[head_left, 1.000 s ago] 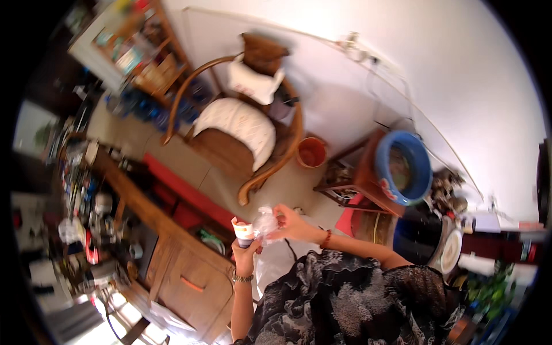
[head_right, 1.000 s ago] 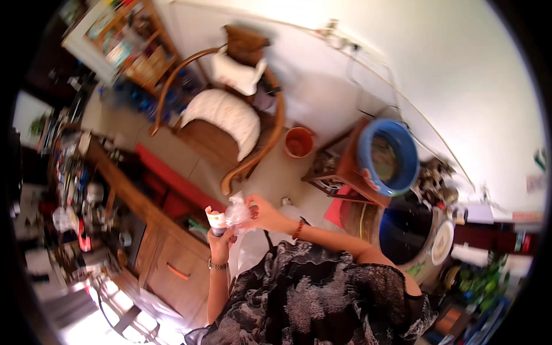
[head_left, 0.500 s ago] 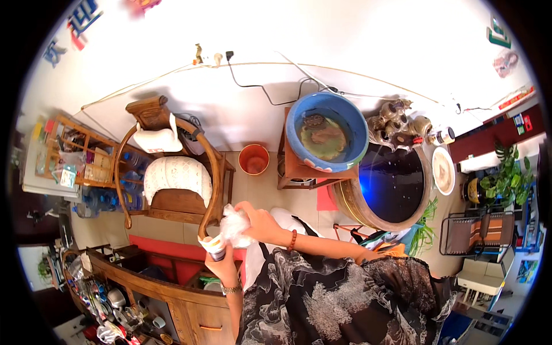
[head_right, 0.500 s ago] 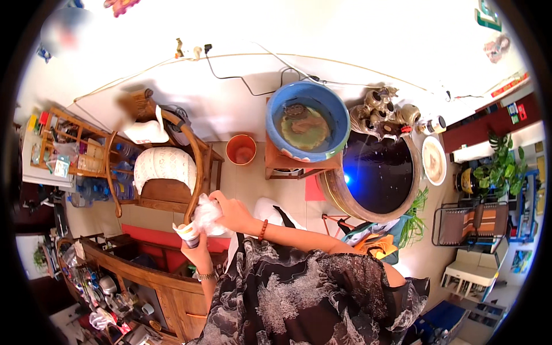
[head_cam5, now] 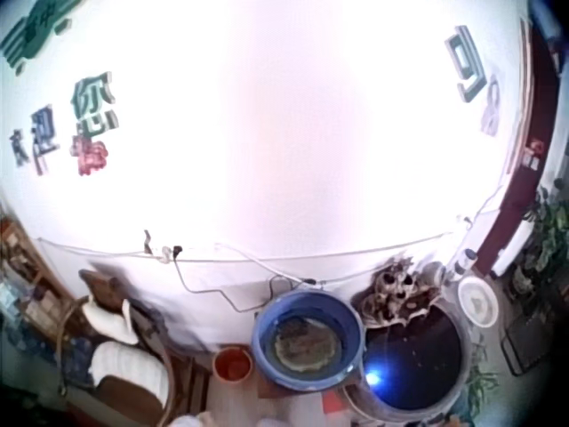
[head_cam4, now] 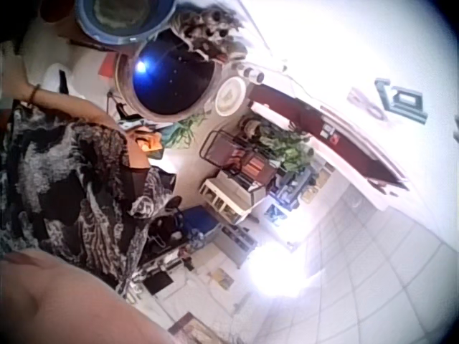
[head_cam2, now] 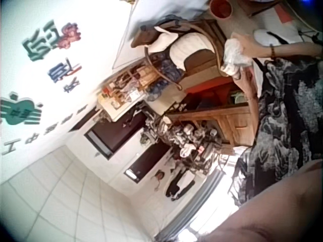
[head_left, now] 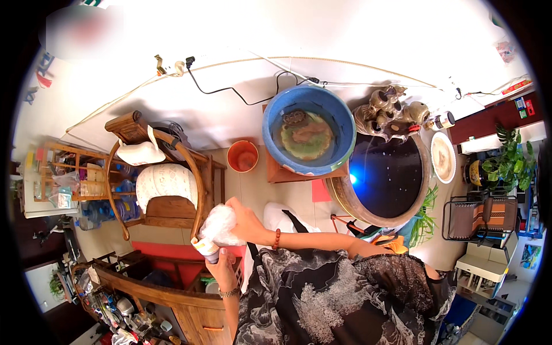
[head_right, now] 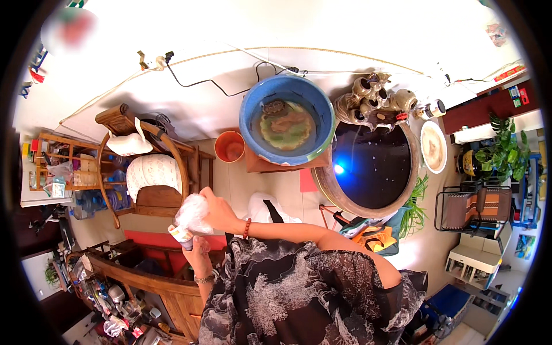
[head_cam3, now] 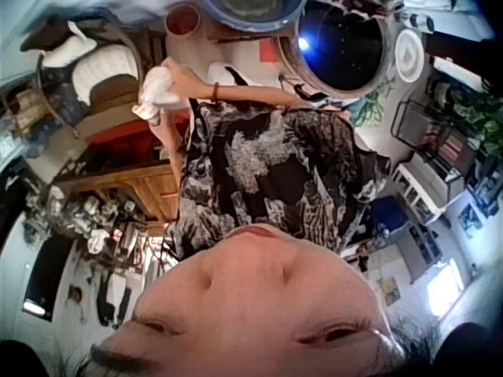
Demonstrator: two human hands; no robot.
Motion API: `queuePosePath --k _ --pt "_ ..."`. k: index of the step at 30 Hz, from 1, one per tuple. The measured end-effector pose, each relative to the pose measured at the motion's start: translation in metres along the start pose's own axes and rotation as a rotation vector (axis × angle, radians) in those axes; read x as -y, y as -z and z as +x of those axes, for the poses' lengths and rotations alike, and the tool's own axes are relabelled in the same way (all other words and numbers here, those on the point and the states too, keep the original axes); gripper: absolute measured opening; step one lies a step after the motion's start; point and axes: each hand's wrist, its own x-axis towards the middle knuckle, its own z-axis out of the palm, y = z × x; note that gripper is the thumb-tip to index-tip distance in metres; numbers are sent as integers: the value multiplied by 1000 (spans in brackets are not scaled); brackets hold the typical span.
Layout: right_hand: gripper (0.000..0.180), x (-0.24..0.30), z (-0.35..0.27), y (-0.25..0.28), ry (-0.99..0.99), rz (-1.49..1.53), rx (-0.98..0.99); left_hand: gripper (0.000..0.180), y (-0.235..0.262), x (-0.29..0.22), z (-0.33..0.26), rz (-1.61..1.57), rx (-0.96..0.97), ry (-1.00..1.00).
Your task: The person organizes items on a desk, picking up a small orange box and placing it into a brown handbag. They then move to a living area, open the box, and place it into a plastic bag before putting the bag into a red bucket.
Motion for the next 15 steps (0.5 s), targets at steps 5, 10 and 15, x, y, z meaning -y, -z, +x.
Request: queuePosePath --k 5,10,15 --pt "42 -4 -5 5 -122 -99 249 14 -20 -6 -2 -114 -132 3" --pt "30 -23 10 20 236 -188 -24 12 16 -24 16 -18 -350 -87" --pt "20 3 25 49 79 122 312 11 72 -39 17 203 -180 -82"
